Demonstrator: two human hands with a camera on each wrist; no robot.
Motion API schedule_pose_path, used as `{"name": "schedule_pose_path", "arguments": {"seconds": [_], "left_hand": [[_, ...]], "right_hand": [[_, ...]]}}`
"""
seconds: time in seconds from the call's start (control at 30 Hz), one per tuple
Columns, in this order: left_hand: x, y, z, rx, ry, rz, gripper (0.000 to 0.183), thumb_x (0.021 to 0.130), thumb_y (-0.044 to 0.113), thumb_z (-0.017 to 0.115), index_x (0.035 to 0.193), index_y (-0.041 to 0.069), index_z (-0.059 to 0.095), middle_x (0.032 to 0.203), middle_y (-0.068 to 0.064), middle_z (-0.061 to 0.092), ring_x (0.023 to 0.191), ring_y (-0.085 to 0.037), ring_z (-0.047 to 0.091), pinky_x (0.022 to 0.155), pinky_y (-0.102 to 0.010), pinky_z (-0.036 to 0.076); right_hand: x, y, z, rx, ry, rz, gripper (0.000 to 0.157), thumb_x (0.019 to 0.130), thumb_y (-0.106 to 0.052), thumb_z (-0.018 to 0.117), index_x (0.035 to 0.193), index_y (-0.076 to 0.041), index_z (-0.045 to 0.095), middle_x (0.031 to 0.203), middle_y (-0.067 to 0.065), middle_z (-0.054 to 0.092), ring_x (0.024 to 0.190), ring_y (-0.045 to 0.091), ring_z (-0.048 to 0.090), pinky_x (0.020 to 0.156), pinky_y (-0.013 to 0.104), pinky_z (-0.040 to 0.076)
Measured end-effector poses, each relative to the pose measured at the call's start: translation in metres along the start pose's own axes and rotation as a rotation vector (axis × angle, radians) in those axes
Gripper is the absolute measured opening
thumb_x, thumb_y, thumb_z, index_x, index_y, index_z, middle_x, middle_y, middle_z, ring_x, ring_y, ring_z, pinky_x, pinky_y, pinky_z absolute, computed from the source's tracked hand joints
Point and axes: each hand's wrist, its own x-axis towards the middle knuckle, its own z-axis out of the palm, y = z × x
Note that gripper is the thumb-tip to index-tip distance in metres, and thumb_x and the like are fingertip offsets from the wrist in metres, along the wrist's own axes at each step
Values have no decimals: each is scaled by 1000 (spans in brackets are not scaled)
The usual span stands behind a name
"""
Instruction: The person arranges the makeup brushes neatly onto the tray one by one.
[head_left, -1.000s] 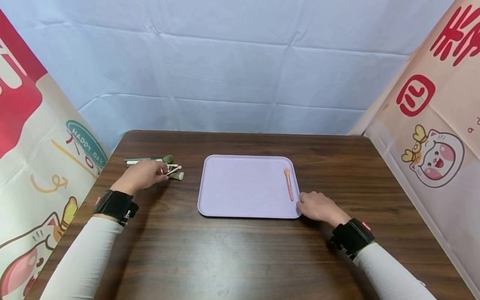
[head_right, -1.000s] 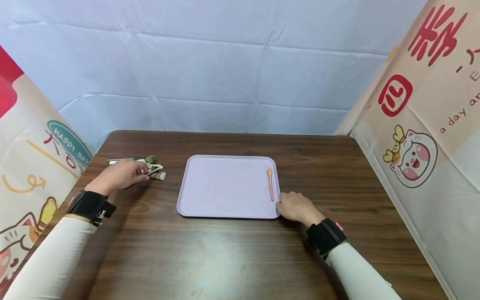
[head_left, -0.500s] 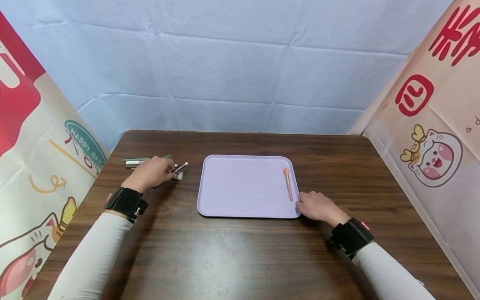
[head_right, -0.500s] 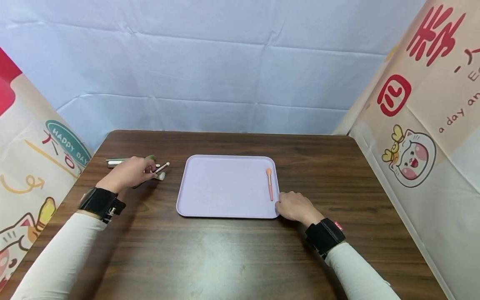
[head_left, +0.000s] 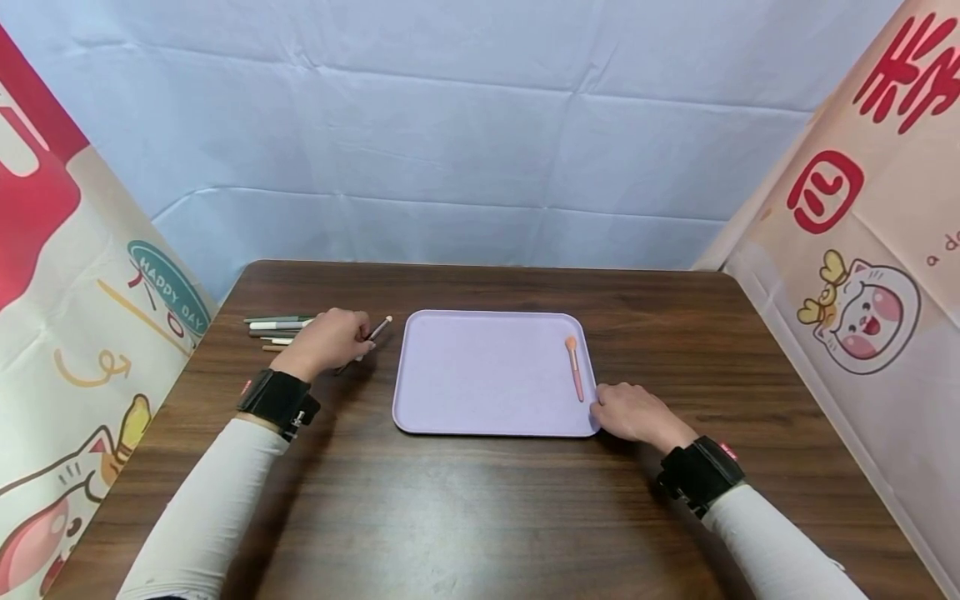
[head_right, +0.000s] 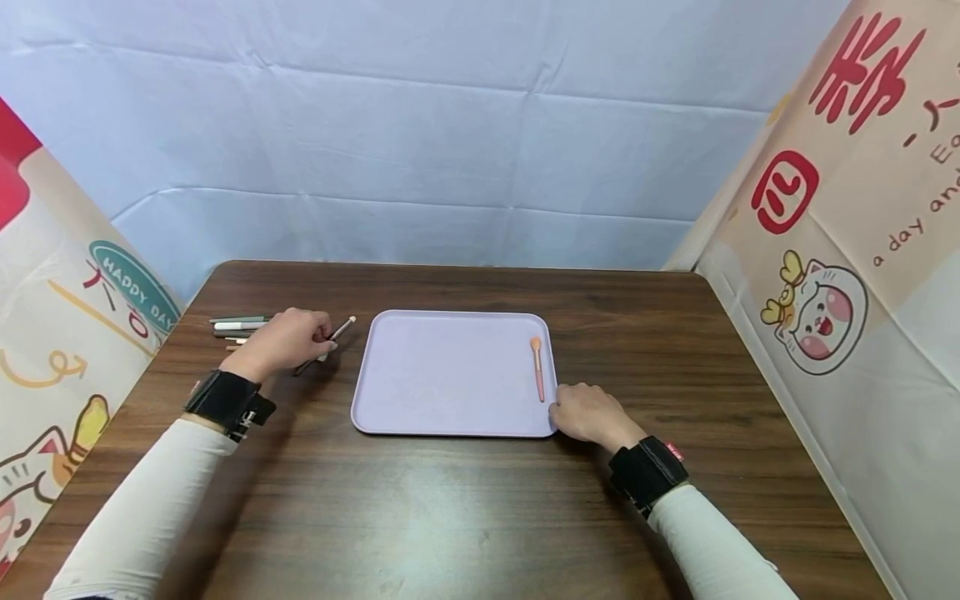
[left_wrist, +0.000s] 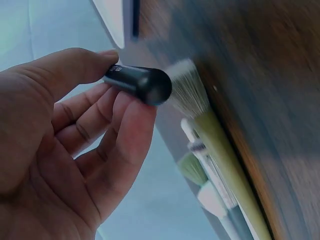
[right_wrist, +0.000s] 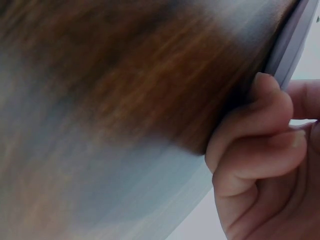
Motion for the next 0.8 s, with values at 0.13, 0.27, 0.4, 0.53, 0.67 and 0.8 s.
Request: {"name": "schedule_pose_path", "arguments": {"seconds": [0.13, 0.27, 0.4, 0.53, 0.67, 0.8], "left_hand": [[5, 9, 2, -1, 5, -24, 15, 96, 20, 69, 95, 7, 64, 78, -6, 63, 66, -20, 59, 60, -35, 47], [9, 20, 4, 3, 7, -35, 15, 96, 21, 69, 94, 7, 62, 79, -7, 63, 65, -20, 58, 58, -33, 46], [13, 32, 5, -13, 16, -40, 15, 96, 21, 68, 92, 7, 62, 78, -7, 61, 65, -20, 57, 57, -33, 45], [18, 43, 7, -39, 31, -39, 14, 95, 19, 68, 91, 7, 62, 77, -7, 61, 65, -21, 57, 57, -33, 44], [23, 52, 10, -54, 35, -48, 14, 94, 18, 68, 89, 7, 62, 77, -7, 61, 66, -21, 57, 57, -32, 44], [28, 61, 14, -61, 27, -53, 14, 94, 18, 67, 87, 7, 60, 77, -7, 62, 65, -21, 59, 56, -31, 44]], "right_hand": [[-1, -1, 0, 1, 2, -1, 19, 97, -16, 51, 88, -5, 63, 69, 4, 51, 59, 18, 49, 54, 30, 36], [-2, -2, 0, -1, 7, -3, 19, 97, -16, 51, 87, -5, 62, 69, 4, 51, 59, 18, 49, 54, 31, 37], [-1, -2, 0, -3, 8, 0, 19, 98, -16, 51, 88, -4, 63, 69, 5, 52, 59, 18, 50, 55, 31, 37], [-1, -2, 0, -5, 7, 0, 19, 98, -16, 51, 89, -4, 63, 69, 5, 52, 59, 18, 50, 54, 31, 37], [-1, -2, 0, -1, 7, -4, 19, 97, -16, 51, 89, -4, 63, 68, 4, 52, 59, 18, 50, 54, 31, 37], [-2, -2, 0, 4, 8, -3, 19, 97, -16, 51, 88, -4, 63, 68, 4, 52, 58, 18, 50, 54, 30, 37]]}}
